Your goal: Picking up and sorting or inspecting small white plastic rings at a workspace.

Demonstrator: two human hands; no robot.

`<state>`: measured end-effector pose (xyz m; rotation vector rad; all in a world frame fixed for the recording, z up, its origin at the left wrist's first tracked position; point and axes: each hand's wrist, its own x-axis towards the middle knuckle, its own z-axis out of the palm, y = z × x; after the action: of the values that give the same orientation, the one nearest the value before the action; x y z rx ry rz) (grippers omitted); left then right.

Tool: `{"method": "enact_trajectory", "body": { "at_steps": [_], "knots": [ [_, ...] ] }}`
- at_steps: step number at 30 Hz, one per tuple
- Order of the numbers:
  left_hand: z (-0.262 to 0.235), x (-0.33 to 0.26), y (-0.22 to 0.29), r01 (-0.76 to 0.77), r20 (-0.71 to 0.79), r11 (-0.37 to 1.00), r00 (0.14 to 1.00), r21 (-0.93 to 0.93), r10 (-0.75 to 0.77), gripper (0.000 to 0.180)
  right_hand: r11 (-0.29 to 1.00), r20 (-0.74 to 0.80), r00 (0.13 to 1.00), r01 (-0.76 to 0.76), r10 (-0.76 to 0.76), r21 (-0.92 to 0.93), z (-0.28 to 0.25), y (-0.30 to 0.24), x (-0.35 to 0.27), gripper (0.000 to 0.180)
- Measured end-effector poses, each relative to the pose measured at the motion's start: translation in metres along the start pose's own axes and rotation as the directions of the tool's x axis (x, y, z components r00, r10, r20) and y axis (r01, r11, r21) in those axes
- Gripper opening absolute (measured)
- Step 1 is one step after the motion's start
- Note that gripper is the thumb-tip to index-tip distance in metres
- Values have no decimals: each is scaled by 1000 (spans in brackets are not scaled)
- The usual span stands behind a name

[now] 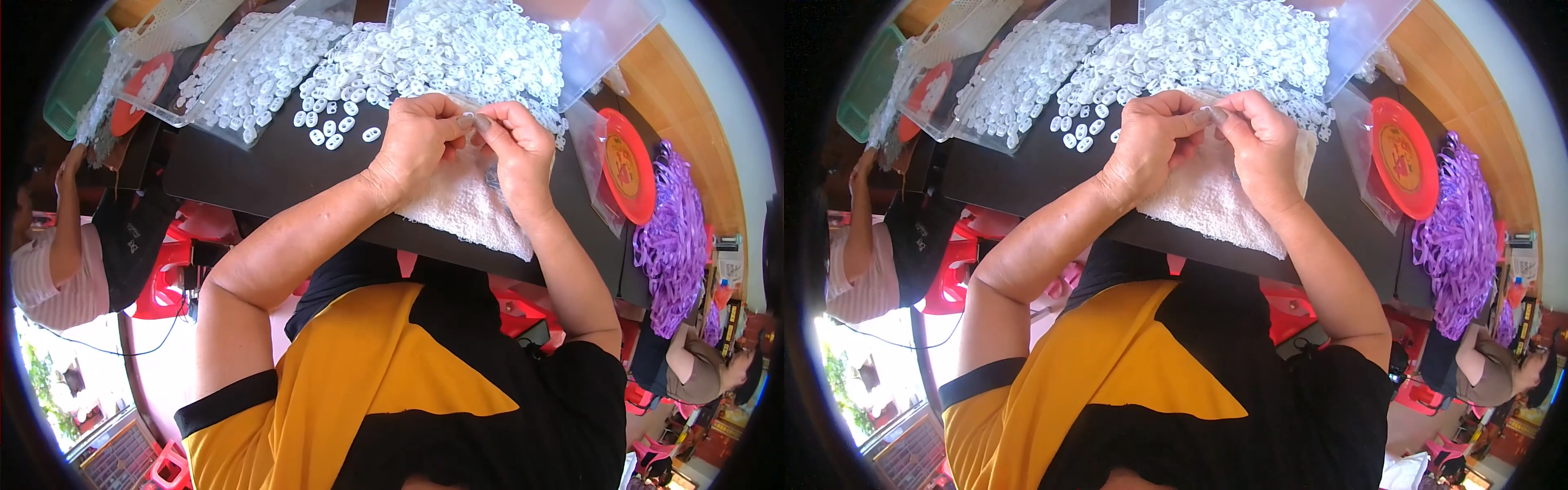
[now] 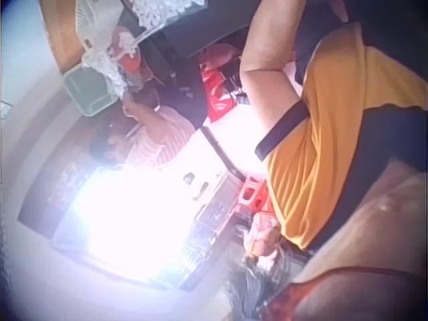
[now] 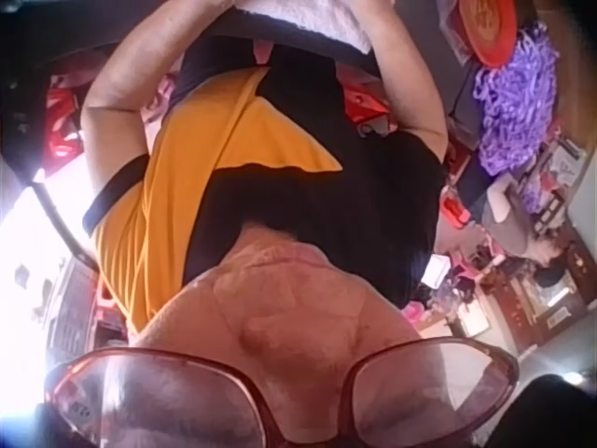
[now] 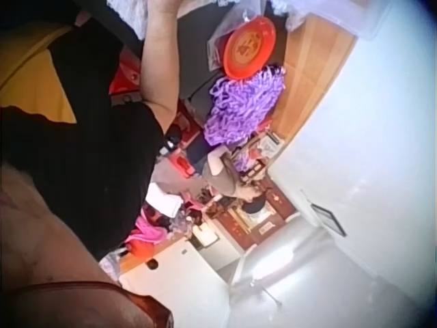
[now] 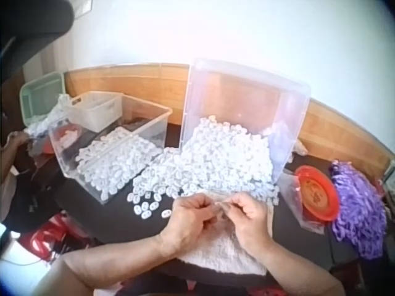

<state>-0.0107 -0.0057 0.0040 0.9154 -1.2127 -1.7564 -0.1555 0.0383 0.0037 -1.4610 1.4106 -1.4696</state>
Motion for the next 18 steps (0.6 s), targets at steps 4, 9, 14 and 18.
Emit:
{"method": "enact_trajectory", "body": {
  "at_steps": [4,9,14,18],
  "knots": [
    [-1,1,1,-4,13,1000,1000,-1,4,12,1000,7,1000,24,-24,-14,-3,5,2,5],
    [-3,2,0,26,19,1000,999,-4,-26,11,1000,20,1000,1,-1,-10,-8,-4,3,6],
    [-3,4,0,19,47,1000,999,-10,-18,11,995,49,997,57,-54,-76,-16,3,5,5],
    [-4,2,-1,-72,55,991,996,111,66,11,997,30,998,56,-54,-61,-15,6,5,5]
  ]
}}
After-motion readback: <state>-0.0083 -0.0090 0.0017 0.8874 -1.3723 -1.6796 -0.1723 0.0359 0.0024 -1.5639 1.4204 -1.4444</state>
